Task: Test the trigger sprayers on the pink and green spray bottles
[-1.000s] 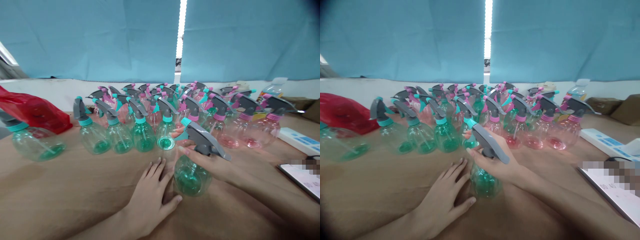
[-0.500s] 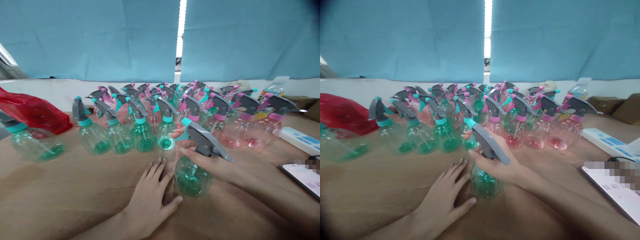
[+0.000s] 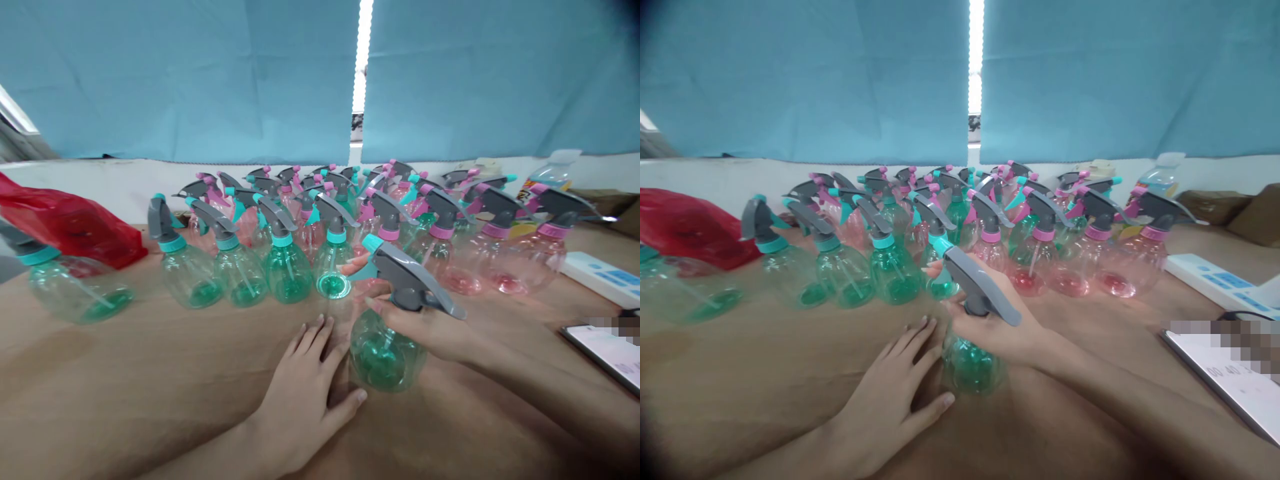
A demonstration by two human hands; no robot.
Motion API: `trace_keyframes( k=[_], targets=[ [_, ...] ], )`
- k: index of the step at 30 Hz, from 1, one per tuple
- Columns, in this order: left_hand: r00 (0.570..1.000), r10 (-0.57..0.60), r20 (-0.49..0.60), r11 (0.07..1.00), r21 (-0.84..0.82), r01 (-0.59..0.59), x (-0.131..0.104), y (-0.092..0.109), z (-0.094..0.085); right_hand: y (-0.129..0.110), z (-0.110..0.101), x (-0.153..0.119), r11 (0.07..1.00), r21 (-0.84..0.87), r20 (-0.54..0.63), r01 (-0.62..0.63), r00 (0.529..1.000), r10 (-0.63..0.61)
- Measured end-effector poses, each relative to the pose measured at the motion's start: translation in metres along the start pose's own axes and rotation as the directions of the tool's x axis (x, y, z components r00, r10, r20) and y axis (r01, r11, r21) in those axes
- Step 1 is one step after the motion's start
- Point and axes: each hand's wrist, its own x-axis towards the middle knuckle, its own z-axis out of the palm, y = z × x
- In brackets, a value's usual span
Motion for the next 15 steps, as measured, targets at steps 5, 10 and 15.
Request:
trace_keyframes(
  k=[5,10,15],
  targets=[
    [1.000,0.002,-0.013,1.000,-0.014,-0.002,-0.0006,-0.0004,0.0007,0.0004,-0.0009,-0.0015,0.999,-0.005,-0.003,0.043,0.999,-0.043],
    [1.000,0.005,0.001,1.000,-0.004,-0.005,0.0006,0.0006,-0.0006,-0.0003,-0.0022,-0.0006,0.997,-0.050,-0.020,0.060,0.998,-0.061],
    [0.999,0.000,0.036,1.000,0.025,-0.001,0.0017,0.0010,-0.0016,-0.0012,-0.0047,-0.0015,0.991,-0.126,-0.053,0.048,0.997,-0.055]
  ],
)
